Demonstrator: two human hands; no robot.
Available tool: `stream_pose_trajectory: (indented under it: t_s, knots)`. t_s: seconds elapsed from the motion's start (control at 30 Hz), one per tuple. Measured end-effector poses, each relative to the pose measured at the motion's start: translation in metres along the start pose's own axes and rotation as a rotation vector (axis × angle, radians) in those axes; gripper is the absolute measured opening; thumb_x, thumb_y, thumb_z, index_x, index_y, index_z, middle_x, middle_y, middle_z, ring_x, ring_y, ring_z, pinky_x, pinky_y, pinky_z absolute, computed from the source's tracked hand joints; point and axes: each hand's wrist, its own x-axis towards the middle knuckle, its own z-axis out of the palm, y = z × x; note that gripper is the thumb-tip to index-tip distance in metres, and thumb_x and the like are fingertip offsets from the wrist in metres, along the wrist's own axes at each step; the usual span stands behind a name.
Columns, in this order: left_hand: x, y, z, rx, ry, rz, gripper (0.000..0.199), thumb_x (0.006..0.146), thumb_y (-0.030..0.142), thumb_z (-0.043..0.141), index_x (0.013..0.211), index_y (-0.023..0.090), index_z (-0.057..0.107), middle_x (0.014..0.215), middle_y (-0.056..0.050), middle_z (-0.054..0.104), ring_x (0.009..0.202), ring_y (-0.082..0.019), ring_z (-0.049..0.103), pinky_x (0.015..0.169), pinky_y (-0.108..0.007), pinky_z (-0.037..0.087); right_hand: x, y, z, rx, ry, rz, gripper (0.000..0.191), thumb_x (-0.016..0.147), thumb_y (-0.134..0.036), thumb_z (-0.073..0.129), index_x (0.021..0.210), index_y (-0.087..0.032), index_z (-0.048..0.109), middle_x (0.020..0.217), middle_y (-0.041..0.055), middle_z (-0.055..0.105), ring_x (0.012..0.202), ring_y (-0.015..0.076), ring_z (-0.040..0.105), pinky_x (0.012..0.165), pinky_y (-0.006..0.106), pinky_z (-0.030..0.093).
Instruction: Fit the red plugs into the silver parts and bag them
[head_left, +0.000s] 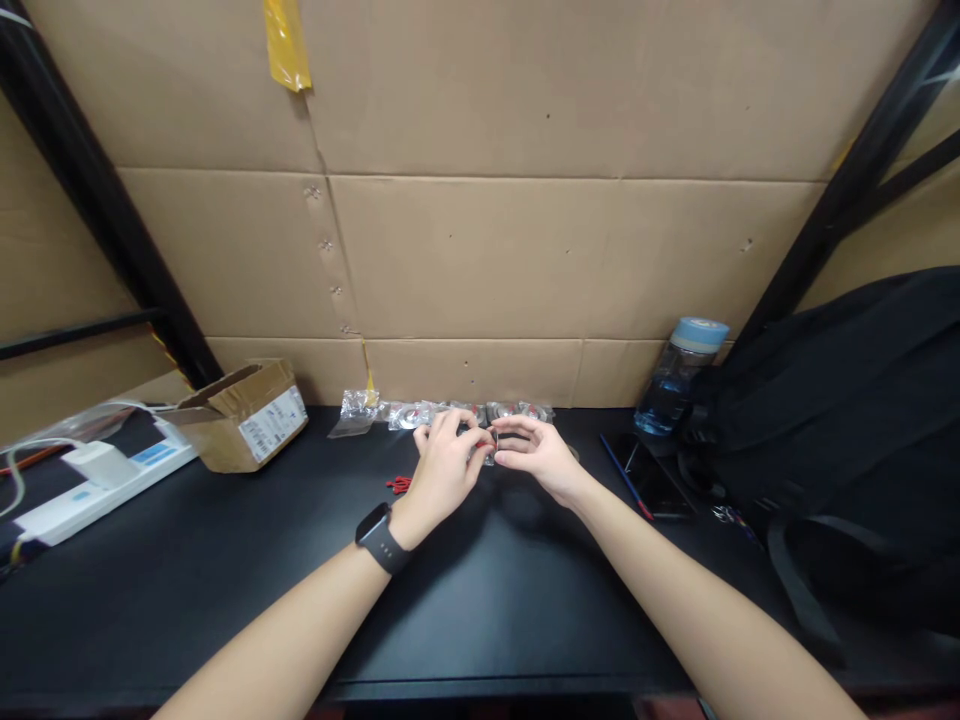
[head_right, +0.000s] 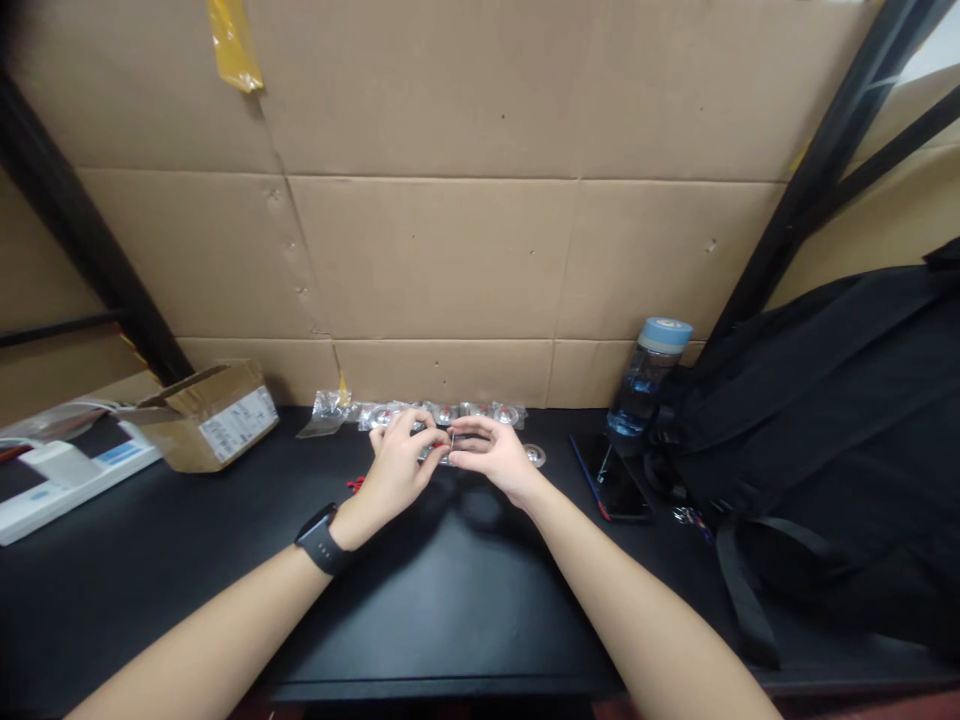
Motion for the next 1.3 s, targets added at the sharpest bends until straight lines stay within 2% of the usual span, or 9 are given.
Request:
stream_pose_trajectory:
  t_s: [0.2,0.43,0.53,0.63,0.77,0.97,1.17,1.23,1.3]
  knots:
    - [0.0,-0.001,0.001,0.005,0.004,-0.005,0.009,0.091,0.021,0.062,0.093,0.026,0.069,0.11,-0.007,0.061,0.111,-0.027,0.052,0.087,-0.042,0.03,-0.001,0.002,0.004,-0.006,0.025,-0.019,0.051,0.061,-0.026,0.092,0.107,-0.022,0.07,0.116,0.008,0.072,0.1,0.0241,0.072,0.097,0.044,0.057]
    - [0.0,-0.006,0.006,-0.005,0.023,-0.036,0.007,0.088,0.022,0.065,0.09,0.025,0.071,0.109,-0.007,0.061,0.11,-0.028,0.052,0.087,-0.042,0.033,0.0,0.009,0.007,-0.118,0.056,-0.069,0.048,0.061,-0.03,0.092,0.102,-0.021,0.07,0.115,0.0084,0.072,0.102,0.0252,0.072,0.098,0.045,0.056]
    - [0.001,-0.007,0.007,-0.029,0.034,-0.06,0.007,0.088,0.024,0.065,0.089,0.025,0.071,0.109,-0.007,0.061,0.109,-0.027,0.053,0.088,-0.042,0.033,0.002,0.009,0.003,-0.16,0.015,-0.063,0.036,0.071,-0.039,0.085,0.098,-0.02,0.071,0.111,0.0078,0.073,0.098,0.0243,0.073,0.094,0.042,0.057]
    - [0.002,-0.007,0.006,-0.05,0.039,-0.071,0.006,0.089,0.025,0.066,0.091,0.026,0.072,0.109,-0.006,0.062,0.109,-0.026,0.054,0.09,-0.042,0.032,0.004,0.007,-0.002,-0.324,-0.015,-0.119,0.027,0.084,-0.045,0.073,0.095,-0.02,0.072,0.101,0.0062,0.074,0.09,0.0218,0.071,0.085,0.037,0.056]
    - [0.001,-0.007,0.007,-0.083,0.038,-0.061,0.007,0.089,0.024,0.066,0.092,0.026,0.072,0.107,-0.005,0.062,0.109,-0.025,0.055,0.092,-0.042,0.032,0.004,0.002,-0.003,-0.578,-0.017,-0.245,0.021,0.091,-0.041,0.064,0.086,-0.021,0.07,0.096,0.0053,0.07,0.089,0.0206,0.065,0.075,0.031,0.052]
    - [0.007,-0.01,-0.002,-0.128,0.031,-0.028,0.011,0.094,0.03,0.06,0.092,0.026,0.071,0.11,-0.005,0.063,0.109,-0.024,0.056,0.096,-0.041,0.034,0.001,-0.011,-0.001,-0.698,-0.042,-0.321,0.016,0.093,-0.03,0.058,0.083,-0.022,0.067,0.1,0.0054,0.066,0.092,0.0195,0.062,0.071,0.028,0.048]
    - [0.019,-0.036,-0.017,-0.061,0.095,-0.131,0.015,0.095,0.033,0.057,0.092,0.026,0.07,0.106,-0.005,0.064,0.105,-0.024,0.058,0.095,-0.04,0.035,-0.005,-0.024,-0.01,-0.955,-0.201,-0.409,0.009,0.079,-0.014,0.065,0.072,-0.02,0.063,0.101,0.0047,0.063,0.091,0.0186,0.06,0.083,0.031,0.047]
    - [0.022,-0.05,-0.021,-0.022,0.067,-0.157,0.015,0.093,0.032,0.057,0.091,0.026,0.071,0.104,-0.005,0.065,0.104,-0.025,0.058,0.095,-0.04,0.036,-0.006,-0.028,-0.013,-1.005,-0.233,-0.383,0.011,0.075,-0.01,0.065,0.07,-0.019,0.062,0.099,0.004,0.063,0.084,0.0169,0.06,0.079,0.029,0.047]
    - [0.024,-0.065,-0.026,0.008,-0.026,-0.141,0.016,0.092,0.032,0.057,0.089,0.026,0.072,0.102,-0.005,0.068,0.104,-0.026,0.059,0.094,-0.04,0.036,-0.007,-0.03,-0.015,-1.033,-0.268,-0.333,0.012,0.073,-0.009,0.066,0.067,-0.018,0.062,0.098,0.0035,0.063,0.079,0.0152,0.059,0.075,0.028,0.046]
